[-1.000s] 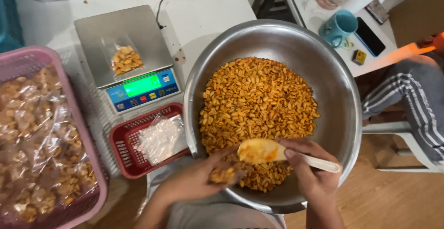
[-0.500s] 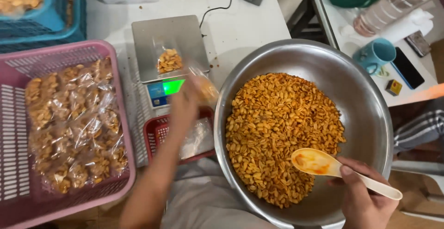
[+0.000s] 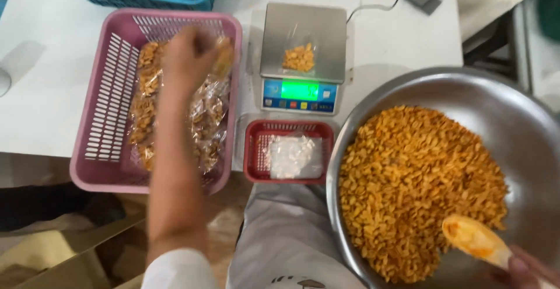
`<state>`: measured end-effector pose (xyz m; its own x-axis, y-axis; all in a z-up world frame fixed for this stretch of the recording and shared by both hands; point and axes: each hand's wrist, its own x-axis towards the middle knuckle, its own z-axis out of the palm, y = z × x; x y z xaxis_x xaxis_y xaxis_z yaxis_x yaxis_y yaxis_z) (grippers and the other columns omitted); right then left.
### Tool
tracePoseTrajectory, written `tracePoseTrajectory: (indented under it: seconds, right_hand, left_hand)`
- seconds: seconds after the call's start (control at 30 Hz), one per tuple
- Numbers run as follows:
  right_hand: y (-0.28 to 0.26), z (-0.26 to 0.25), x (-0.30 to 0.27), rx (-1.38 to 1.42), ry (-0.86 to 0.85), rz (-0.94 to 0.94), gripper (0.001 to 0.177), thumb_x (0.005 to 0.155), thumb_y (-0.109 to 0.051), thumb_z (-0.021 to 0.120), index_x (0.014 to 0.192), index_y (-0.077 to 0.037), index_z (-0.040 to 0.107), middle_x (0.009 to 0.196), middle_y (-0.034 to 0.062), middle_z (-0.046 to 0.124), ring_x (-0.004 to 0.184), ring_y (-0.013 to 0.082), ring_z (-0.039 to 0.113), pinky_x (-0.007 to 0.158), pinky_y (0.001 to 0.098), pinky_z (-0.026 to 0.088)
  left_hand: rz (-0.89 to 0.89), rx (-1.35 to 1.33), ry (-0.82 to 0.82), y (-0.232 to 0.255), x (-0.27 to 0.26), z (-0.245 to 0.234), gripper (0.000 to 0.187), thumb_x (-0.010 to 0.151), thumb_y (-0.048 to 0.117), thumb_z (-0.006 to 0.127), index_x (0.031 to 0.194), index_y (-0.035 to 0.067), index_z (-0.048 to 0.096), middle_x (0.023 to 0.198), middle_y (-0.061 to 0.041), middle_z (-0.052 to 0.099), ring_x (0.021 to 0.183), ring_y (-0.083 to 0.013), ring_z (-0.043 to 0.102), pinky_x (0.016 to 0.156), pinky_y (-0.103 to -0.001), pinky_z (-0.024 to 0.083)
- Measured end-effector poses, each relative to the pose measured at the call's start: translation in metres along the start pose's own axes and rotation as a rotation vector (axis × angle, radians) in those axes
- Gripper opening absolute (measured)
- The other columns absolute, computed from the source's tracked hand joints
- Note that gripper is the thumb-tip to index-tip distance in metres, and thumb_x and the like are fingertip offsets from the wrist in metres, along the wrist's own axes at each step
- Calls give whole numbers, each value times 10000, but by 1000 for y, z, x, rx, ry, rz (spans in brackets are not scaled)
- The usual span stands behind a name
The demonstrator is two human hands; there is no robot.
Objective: Scooping roasted nuts into small plastic bags, weighing them on a digital scale, and placing them into a basket for storage.
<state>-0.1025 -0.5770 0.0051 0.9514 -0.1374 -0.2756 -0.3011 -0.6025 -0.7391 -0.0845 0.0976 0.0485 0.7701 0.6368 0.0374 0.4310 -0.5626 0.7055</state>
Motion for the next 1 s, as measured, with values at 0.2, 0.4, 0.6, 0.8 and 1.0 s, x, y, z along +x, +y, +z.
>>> tracePoseTrajectory:
  seconds: [0.2,0.4,0.6,0.8,1.0]
  right_hand:
    - [-146,80,-54,-10,196,-438,241,1103,81,625,1325,82,719,1200,241,705,1061,245,657,926,321,512]
    - [-99,106,19,-285,-361,-1157,419,855,2,681,1266,-79,693,1424,159,643,1335,336,624,1089,400,501]
    - [-19,81,6,-741,-430,-808,1038,514,202,648,1436,-275,606,1440,-51,640,1198,253,658,719,410,598]
    - [48,41,-8,-247,287,-414,144,905,-155,763,1043,-123,793,983,106,783,967,316,745,843,388,580]
    - [-17,117,-43,45,41,70,222,901,-251,725,1030,-130,860,1010,22,851,874,126,799,710,264,638]
  left_hand:
    - [-308,271,-704,-65,-76,20,462,1075,471,353,1102,65,572,881,-152,746,890,-314,732,855,-465,487]
    - [43,-67,-81,-50,-98,74,192,959,182,579,1119,133,672,990,-146,765,916,-351,717,808,-472,508]
    - [352,349,-468,-56,-118,189,327,810,300,822,927,21,698,1000,-226,671,943,-437,633,823,-541,484]
    - [421,209,-256,-40,-122,154,323,847,36,772,1143,-60,685,997,-271,689,1024,-466,673,917,-524,537]
    - [375,441,-110,-44,-133,145,193,1009,327,708,987,142,759,828,-135,735,778,-432,687,690,-549,531]
